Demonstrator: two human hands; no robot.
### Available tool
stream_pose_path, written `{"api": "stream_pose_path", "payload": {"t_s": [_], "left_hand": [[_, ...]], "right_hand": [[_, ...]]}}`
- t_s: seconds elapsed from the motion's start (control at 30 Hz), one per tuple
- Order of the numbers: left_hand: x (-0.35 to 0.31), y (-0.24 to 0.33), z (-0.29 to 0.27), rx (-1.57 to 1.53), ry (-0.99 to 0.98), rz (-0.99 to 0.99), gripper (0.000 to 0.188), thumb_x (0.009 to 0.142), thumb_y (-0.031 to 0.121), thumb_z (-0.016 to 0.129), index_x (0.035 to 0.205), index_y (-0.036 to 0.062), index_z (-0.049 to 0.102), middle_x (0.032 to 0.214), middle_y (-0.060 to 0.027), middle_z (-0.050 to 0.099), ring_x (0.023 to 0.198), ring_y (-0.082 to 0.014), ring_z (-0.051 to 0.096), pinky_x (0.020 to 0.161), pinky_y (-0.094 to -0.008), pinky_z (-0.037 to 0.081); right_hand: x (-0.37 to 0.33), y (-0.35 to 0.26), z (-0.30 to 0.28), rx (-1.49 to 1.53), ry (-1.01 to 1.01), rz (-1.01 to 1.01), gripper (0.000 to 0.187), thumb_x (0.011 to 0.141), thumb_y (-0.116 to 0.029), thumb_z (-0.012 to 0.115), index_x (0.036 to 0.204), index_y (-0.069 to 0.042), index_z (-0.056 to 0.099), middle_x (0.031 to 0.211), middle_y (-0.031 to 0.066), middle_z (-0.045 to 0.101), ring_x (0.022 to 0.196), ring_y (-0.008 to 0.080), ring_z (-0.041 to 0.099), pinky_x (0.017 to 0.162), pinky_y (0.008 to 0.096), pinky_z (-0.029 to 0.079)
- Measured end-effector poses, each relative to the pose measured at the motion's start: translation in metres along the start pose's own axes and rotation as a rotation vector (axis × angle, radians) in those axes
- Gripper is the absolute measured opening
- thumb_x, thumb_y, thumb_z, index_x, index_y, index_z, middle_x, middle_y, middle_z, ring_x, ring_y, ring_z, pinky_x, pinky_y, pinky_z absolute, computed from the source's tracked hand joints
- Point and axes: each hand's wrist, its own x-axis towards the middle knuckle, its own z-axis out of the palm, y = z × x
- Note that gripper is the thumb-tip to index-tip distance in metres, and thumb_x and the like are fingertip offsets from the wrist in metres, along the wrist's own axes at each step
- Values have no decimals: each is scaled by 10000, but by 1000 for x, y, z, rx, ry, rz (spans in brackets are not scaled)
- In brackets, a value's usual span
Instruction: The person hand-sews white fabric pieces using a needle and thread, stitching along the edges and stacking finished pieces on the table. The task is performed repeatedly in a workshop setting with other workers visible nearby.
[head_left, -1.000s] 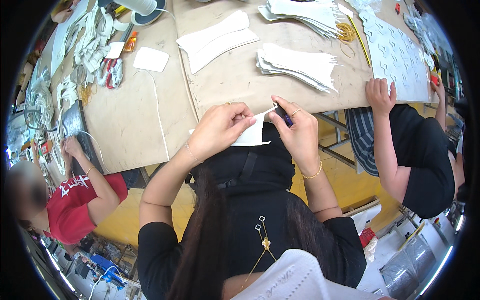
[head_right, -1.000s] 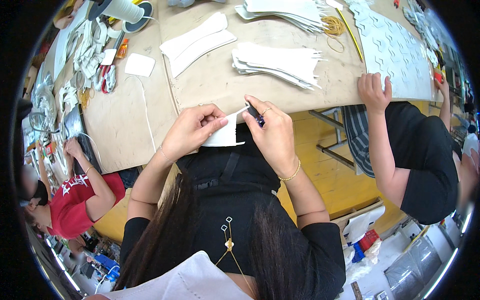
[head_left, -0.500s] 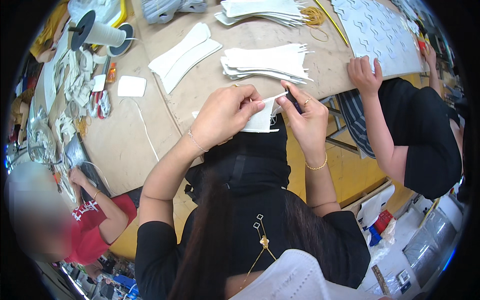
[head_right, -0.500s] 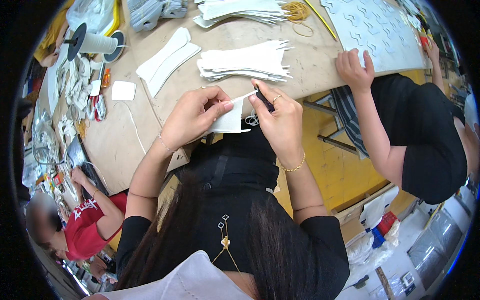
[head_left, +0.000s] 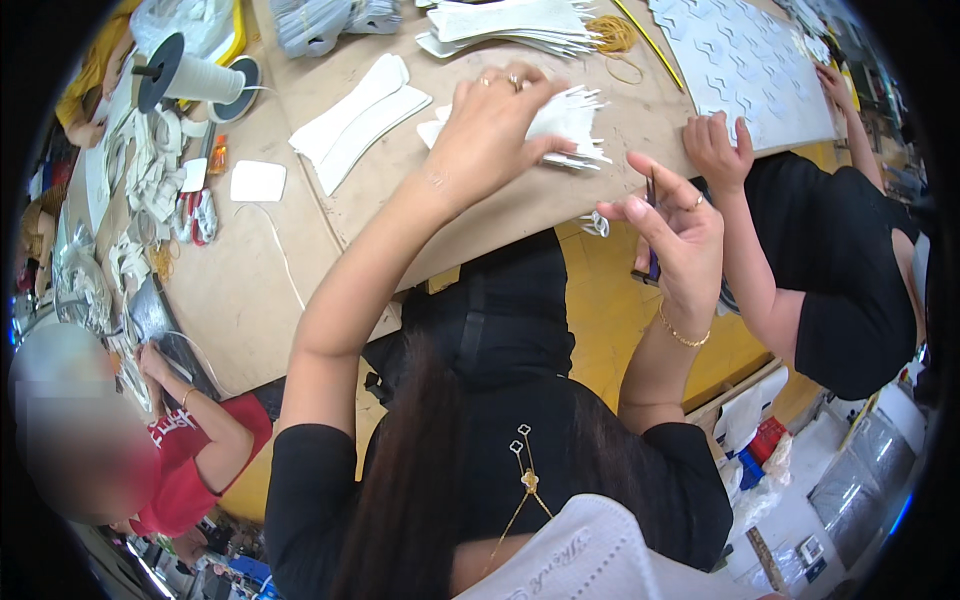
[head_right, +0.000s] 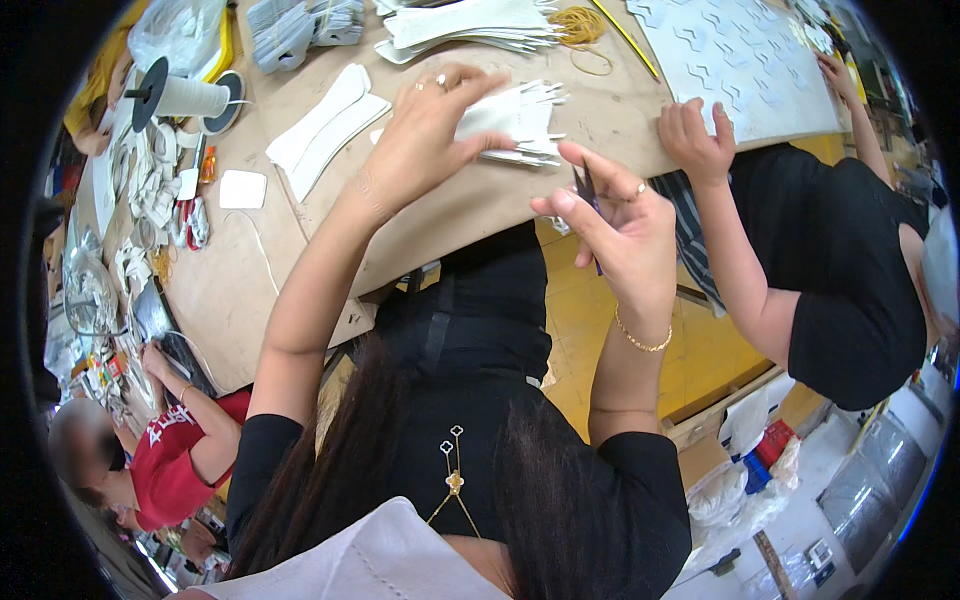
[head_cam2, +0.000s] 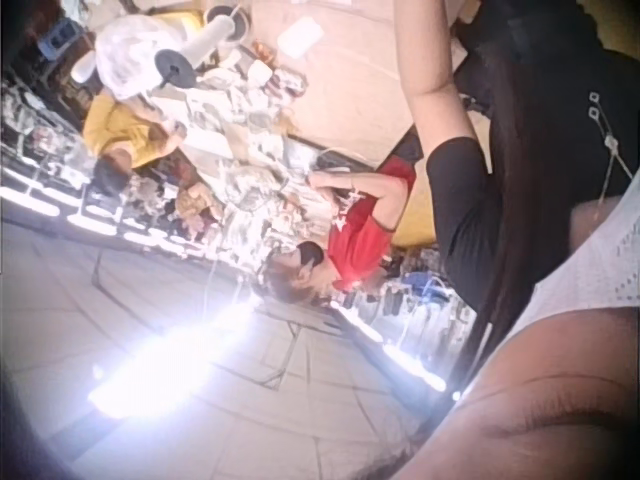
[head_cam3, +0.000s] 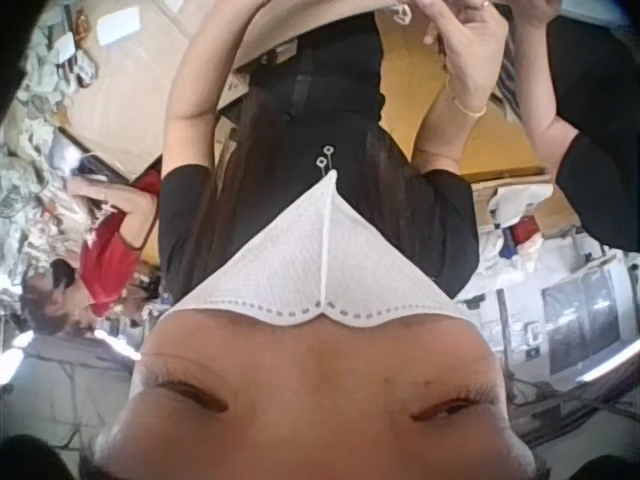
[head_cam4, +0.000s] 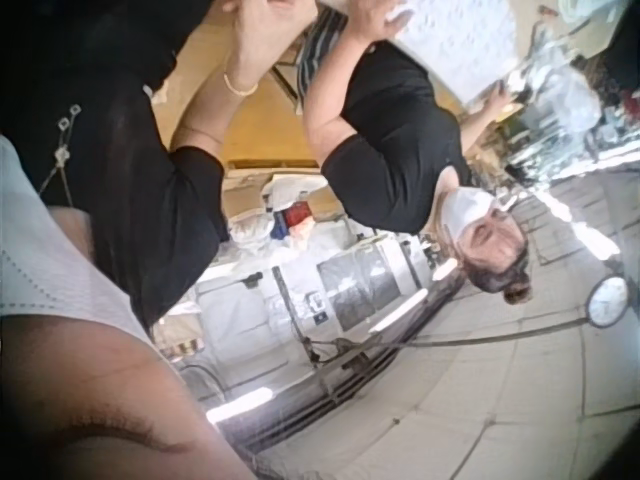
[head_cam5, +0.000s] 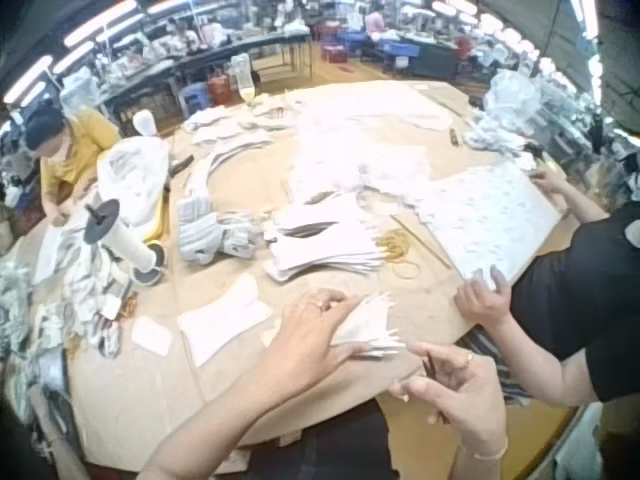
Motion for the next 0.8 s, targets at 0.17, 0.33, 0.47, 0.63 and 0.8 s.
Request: {"api": "stream_pose_path", "payload": {"t_s": [0.17,0.33,0.47,0.63,0.8], "left_hand": [[-43,21,-4,-550,-436,-252,640,769,294,858,1328,85,625,1217,-130,596,1016,-271,619,906,-382,508],[-65,31,0,-663,-300,-512,386,837,270,816,1144,63,705,1006,-85,686,879,-195,647,809,-332,531],[-88,23,-9,-1095,-55,-640,263,995,209,656,1115,-16,720,984,-68,728,839,-117,653,768,-277,533],[-142,2,-36,-1101,277,-766,370,1076,257,512,1177,-67,659,1055,-178,725,890,-194,696,816,-303,533],[-187,-15,-41,-1256,505,-905,397,1090,275,465,1212,-73,612,1082,-206,705,921,-240,704,827,-334,541]], "right_hand": [[22,-22,11,-44,-300,-83,411,935,-175,725,1304,-14,644,1031,65,729,870,103,734,480,161,455],[37,-35,37,-150,-464,-170,410,971,-146,665,1350,-3,601,929,48,679,768,81,677,468,144,416],[47,-19,57,-116,-346,-255,359,958,-211,706,1302,-111,670,813,-19,621,569,7,512,466,162,393],[44,20,19,-339,79,-297,228,971,-216,705,1112,-37,689,744,-65,528,699,15,486,604,183,403],[-4,108,10,-712,-32,-104,212,942,-200,712,969,10,703,785,85,618,687,162,575,677,289,475]]}}
